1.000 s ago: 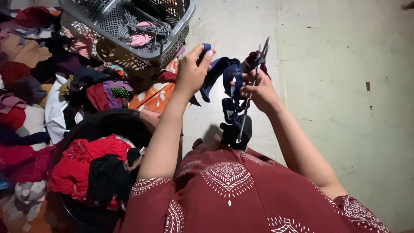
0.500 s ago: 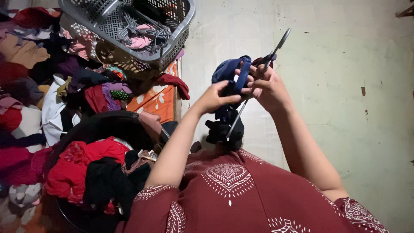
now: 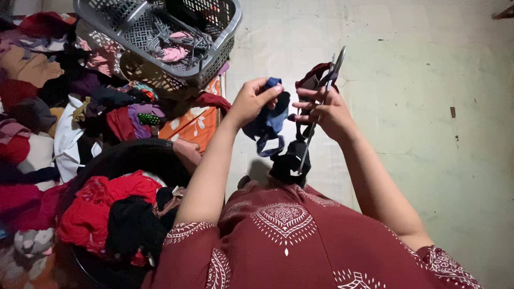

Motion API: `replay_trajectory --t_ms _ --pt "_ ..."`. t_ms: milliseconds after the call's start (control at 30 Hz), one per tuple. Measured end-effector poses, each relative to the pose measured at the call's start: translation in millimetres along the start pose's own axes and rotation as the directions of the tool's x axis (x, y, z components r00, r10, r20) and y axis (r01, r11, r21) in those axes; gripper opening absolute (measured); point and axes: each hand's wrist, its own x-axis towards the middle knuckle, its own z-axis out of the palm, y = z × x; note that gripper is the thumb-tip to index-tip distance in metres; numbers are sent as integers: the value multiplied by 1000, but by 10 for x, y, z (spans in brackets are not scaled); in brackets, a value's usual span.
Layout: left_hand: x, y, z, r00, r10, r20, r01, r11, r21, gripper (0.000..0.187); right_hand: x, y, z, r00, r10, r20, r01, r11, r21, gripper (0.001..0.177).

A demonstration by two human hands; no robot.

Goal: The person picks up small clothing items from a pile and places them onto a multi-clip hanger. They continue adding items to the hanger until it is full, then walk to a closet and hang the hanger on a rod.

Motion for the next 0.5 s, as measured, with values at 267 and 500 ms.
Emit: replay_trajectory --t_ms 267,500 --pt "-42 432 -110 981 -183 71 196 945 -263 47 206 451 -447 994 110 13 -98 925 -366 62" --pt "-24 346 -55 987 -94 127 100 994 -40 45 488 779 -542 990 104 -101 -144 768 -625 50"
